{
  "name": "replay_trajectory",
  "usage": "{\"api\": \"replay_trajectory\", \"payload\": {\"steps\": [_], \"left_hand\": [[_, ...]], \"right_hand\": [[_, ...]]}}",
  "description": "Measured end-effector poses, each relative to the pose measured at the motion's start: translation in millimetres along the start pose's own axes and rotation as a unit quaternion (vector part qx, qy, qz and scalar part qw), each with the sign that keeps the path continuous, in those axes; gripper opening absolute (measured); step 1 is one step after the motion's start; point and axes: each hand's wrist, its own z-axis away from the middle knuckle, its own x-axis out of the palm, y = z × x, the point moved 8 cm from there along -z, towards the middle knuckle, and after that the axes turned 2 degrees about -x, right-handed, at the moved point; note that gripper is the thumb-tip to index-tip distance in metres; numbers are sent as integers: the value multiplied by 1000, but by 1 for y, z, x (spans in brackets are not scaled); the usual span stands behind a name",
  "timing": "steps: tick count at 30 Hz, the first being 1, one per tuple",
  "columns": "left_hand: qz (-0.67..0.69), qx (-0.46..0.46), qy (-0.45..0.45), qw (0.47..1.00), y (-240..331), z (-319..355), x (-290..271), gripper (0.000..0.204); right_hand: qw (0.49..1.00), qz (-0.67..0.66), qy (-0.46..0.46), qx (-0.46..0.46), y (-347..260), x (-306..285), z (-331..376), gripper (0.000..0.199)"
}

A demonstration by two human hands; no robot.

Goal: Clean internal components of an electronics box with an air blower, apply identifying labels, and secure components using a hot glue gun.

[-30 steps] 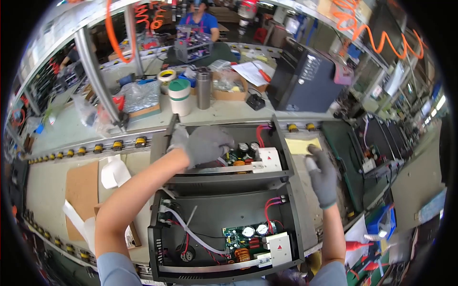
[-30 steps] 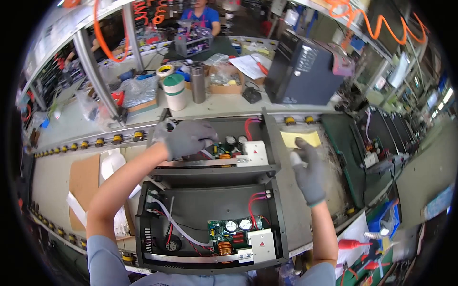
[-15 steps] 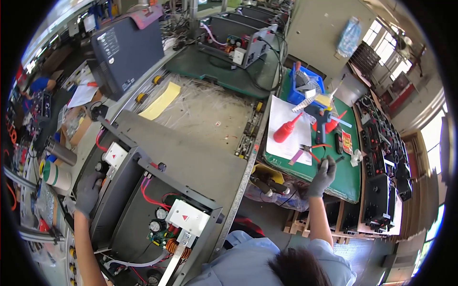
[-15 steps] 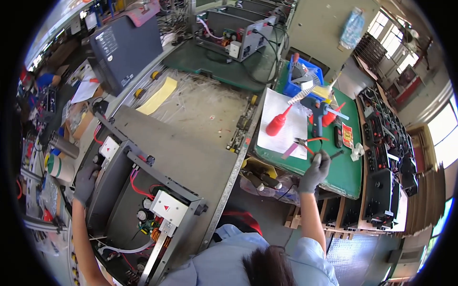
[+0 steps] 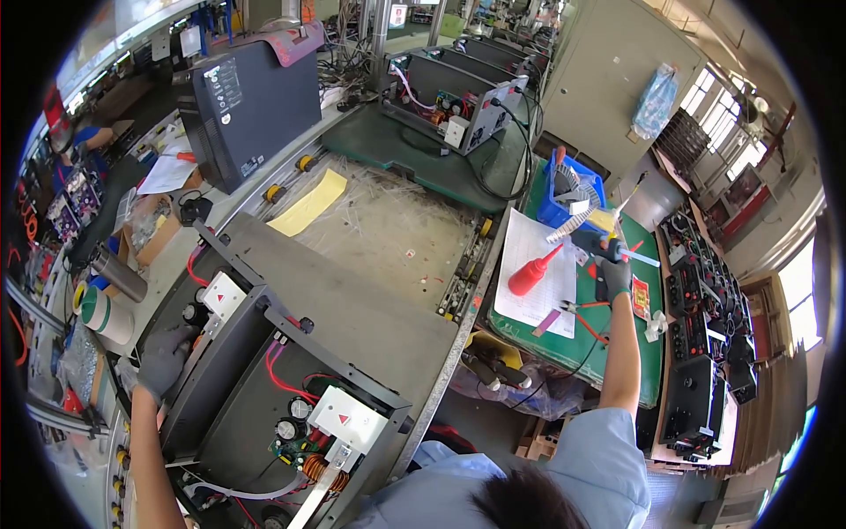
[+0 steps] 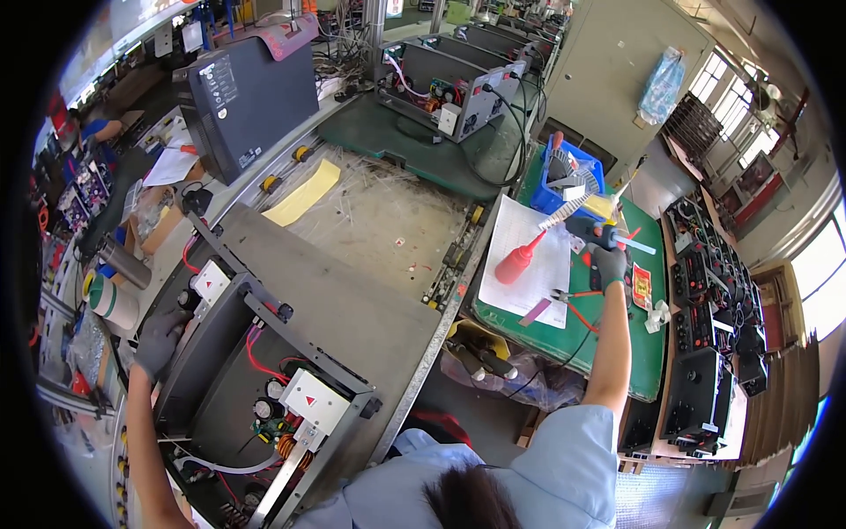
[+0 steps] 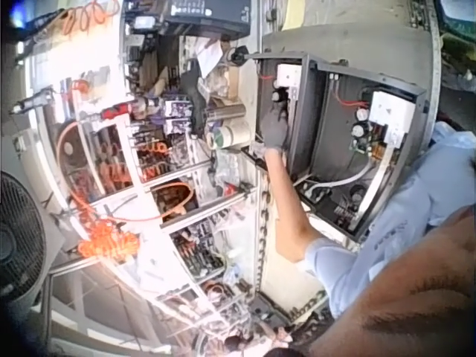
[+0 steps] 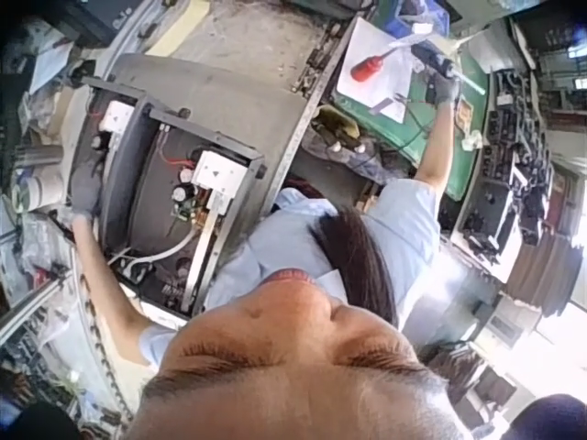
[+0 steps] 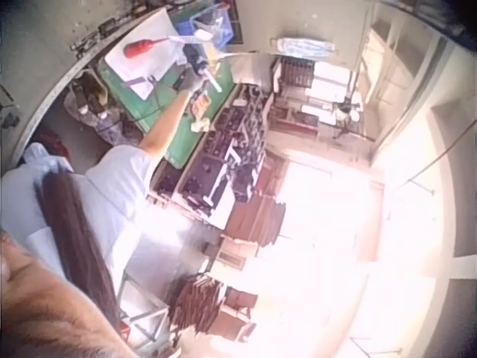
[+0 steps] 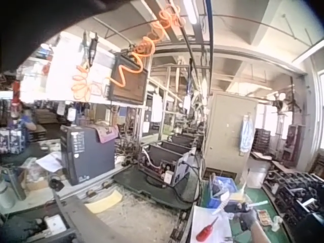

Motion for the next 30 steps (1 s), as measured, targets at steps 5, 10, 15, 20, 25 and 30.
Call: {"api": "replay_trajectory", "payload": {"steps": [5,10,15,20,25,30], "left_hand": [[23,-4,34,999,-8,12,-20,23],[32,-28,130,991,15,16,-62,20],[242,-26,150,958,106,27,-97,23],[331,56,166,927,213,30,-101,37],[192,96,292,932,212,60,-131,38],[117,-29,398,910,134,88,-172,38]], "right_hand": [[977,-205,3,-52,0,-67,2,31],[955,-269,23,-120,-64,-137,33,32],[898,-369,-165,-175,-193,-150,138,49],[845,-378,-344,-156,-301,-72,276,56],[743,-402,-501,-186,-413,-7,380,66],[696,-338,-575,-267,-519,41,452,54]]}}
